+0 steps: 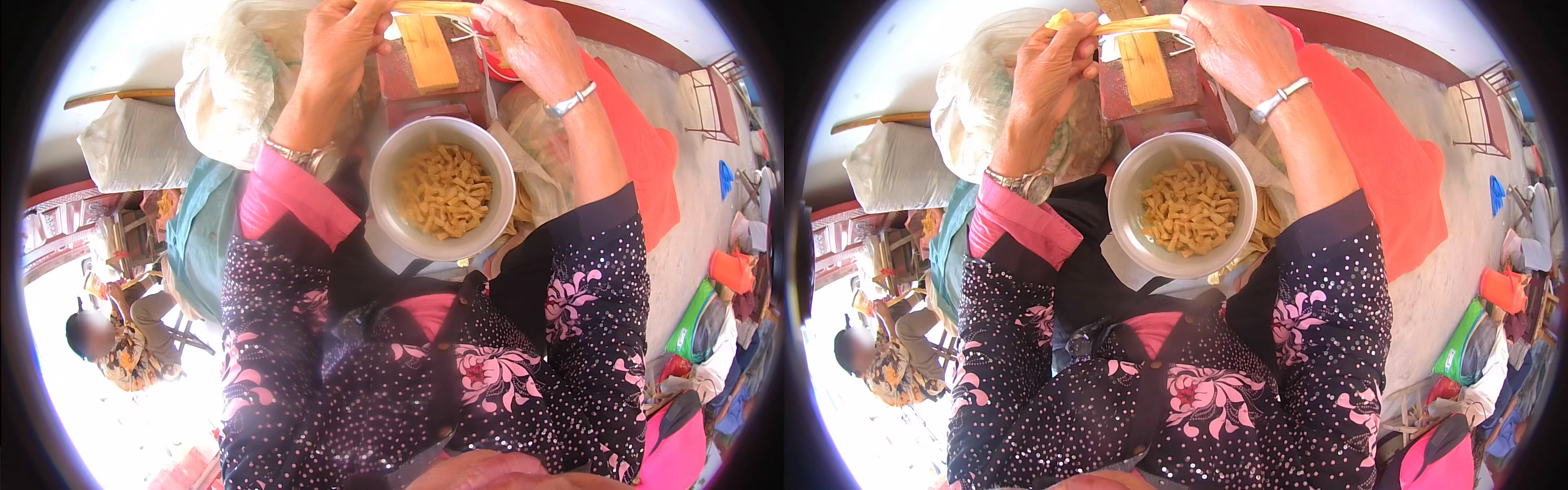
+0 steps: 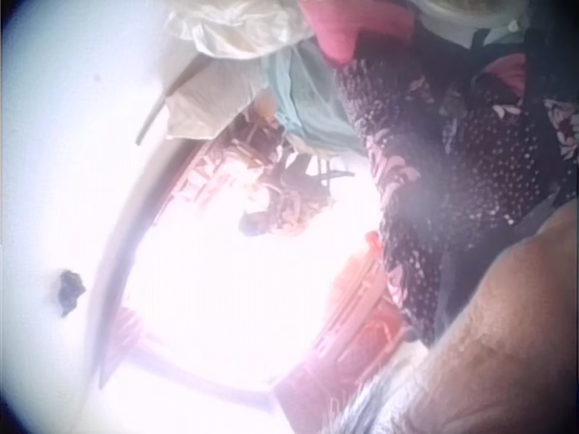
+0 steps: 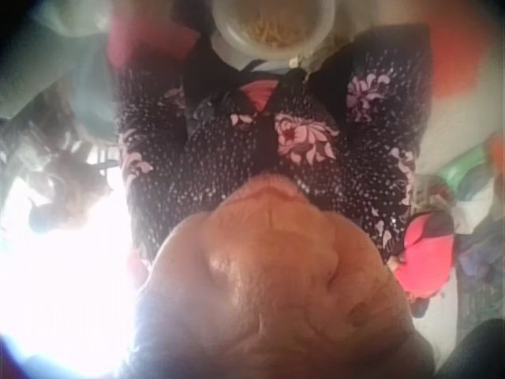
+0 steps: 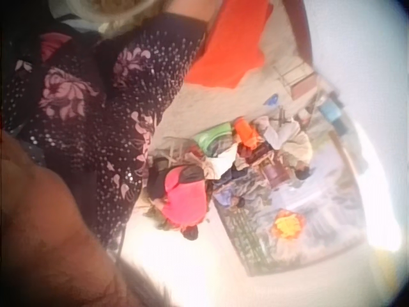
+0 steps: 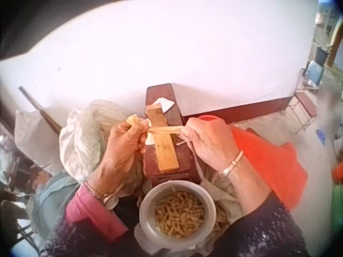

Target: The person is pinching small pieces of yellow dough from a long strip and pressing them against a wooden board to shape them before placing them into a white bucket.

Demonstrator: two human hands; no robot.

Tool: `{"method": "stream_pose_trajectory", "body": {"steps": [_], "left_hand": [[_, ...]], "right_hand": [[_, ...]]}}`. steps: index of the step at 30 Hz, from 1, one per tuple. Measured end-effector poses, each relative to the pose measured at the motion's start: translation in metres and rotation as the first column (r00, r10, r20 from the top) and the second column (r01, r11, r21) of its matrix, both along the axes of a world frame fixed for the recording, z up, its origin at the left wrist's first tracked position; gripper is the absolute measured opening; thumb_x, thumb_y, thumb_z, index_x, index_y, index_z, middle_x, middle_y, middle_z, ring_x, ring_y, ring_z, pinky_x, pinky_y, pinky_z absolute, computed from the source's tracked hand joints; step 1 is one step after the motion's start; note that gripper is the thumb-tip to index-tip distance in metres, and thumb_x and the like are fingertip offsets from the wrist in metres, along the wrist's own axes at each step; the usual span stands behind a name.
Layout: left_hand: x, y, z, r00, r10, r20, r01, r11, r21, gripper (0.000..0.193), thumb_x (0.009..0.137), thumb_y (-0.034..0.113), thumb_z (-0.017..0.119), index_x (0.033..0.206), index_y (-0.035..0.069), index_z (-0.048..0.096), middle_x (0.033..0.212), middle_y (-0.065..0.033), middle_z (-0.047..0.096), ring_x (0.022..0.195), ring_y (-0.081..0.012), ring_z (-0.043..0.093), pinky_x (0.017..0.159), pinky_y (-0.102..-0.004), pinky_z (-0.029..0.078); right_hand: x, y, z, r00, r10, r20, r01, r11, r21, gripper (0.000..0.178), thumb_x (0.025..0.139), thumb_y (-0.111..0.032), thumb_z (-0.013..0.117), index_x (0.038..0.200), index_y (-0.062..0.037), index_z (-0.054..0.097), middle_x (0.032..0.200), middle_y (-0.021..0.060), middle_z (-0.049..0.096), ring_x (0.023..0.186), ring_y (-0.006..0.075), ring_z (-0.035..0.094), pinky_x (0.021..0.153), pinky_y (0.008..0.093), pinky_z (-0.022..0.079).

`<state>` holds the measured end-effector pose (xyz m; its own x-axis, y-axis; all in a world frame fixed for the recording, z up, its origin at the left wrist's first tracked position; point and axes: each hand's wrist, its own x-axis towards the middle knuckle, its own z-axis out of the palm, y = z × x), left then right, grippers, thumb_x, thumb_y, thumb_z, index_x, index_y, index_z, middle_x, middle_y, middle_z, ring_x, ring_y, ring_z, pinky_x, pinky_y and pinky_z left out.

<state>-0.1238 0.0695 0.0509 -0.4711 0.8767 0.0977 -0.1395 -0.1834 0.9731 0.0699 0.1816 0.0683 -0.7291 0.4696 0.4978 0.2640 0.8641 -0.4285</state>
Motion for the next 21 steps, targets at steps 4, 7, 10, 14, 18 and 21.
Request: {"method": "stream_pose_trajectory", "body": {"steps": [4,7,10,14,18,21], "left_hand": [[-0.014,0.021,-0.028,0.945,0.105,-0.31,-0.152,0.979,-0.133,0.02,0.091,0.024,0.065,0.081,0.008,0.063,0.065,0.0036,0.051,0.057,-0.0042,0.047,0.051,-0.0211,0.04],[-0.034,0.02,-0.063,0.436,0.312,-0.844,-0.438,0.893,0.104,0.025,0.09,0.03,0.065,0.08,0.007,0.063,0.063,0.0032,0.052,0.055,-0.0047,0.047,0.049,-0.0214,0.039],[-0.033,-0.011,-0.034,0.897,0.018,-0.442,-0.197,0.911,-0.363,0.031,0.093,0.034,0.061,0.09,0.004,0.068,0.058,0.0031,0.05,0.05,-0.0046,0.046,0.047,-0.0194,0.036],[0.013,-0.052,0.01,0.783,-0.463,-0.415,0.172,0.802,-0.572,0.033,0.095,0.037,0.057,0.093,0.005,0.068,0.057,0.0022,0.051,0.046,-0.0044,0.045,0.044,-0.0182,0.036],[0.035,-0.067,-0.004,0.701,-0.708,-0.086,0.538,0.604,-0.589,0.043,0.098,0.042,0.05,0.105,0.002,0.066,0.072,-0.0038,0.063,0.051,-0.0081,0.053,0.047,-0.0218,0.041],[0.053,-0.066,-0.033,0.615,-0.719,-0.322,0.622,0.694,-0.363,0.039,0.101,0.03,0.044,0.113,-0.004,0.06,0.097,-0.0147,0.065,0.082,-0.02,0.062,0.074,-0.0335,0.049]], "right_hand": [[-0.014,0.017,-0.036,0.992,-0.087,0.094,0.079,0.993,0.089,0.025,0.095,-0.028,0.05,0.087,-0.0068,0.06,0.067,0.0148,0.056,0.066,0.0353,0.055,0.058,0.0439,0.042],[-0.009,0.017,-0.058,0.98,-0.068,0.185,0.067,0.998,0.011,0.026,0.096,-0.029,0.05,0.089,-0.0058,0.057,0.066,0.0154,0.051,0.062,0.0338,0.051,0.057,0.0414,0.04],[0.018,0.007,-0.053,0.971,-0.093,0.221,0.118,0.988,-0.1,0.025,0.096,-0.031,0.052,0.094,-0.0069,0.059,0.069,0.0167,0.052,0.063,0.0341,0.053,0.058,0.0413,0.042],[0.04,-0.037,-0.032,0.998,0.028,-0.054,-0.037,0.983,-0.182,0.021,0.094,-0.032,0.054,0.092,-0.0126,0.062,0.07,0.0137,0.06,0.066,0.0347,0.061,0.056,0.0432,0.046],[0.044,-0.094,-0.032,0.96,0.224,-0.168,-0.233,0.972,-0.036,0.014,0.087,-0.028,0.061,0.086,-0.0138,0.058,0.07,0.005,0.062,0.063,0.0239,0.064,0.052,0.0363,0.047],[0.044,-0.124,-0.046,0.929,0.344,-0.138,-0.344,0.939,0.028,0.009,0.084,-0.02,0.063,0.084,-0.0123,0.058,0.071,0.0017,0.059,0.064,0.0202,0.061,0.054,0.0331,0.046]]}}
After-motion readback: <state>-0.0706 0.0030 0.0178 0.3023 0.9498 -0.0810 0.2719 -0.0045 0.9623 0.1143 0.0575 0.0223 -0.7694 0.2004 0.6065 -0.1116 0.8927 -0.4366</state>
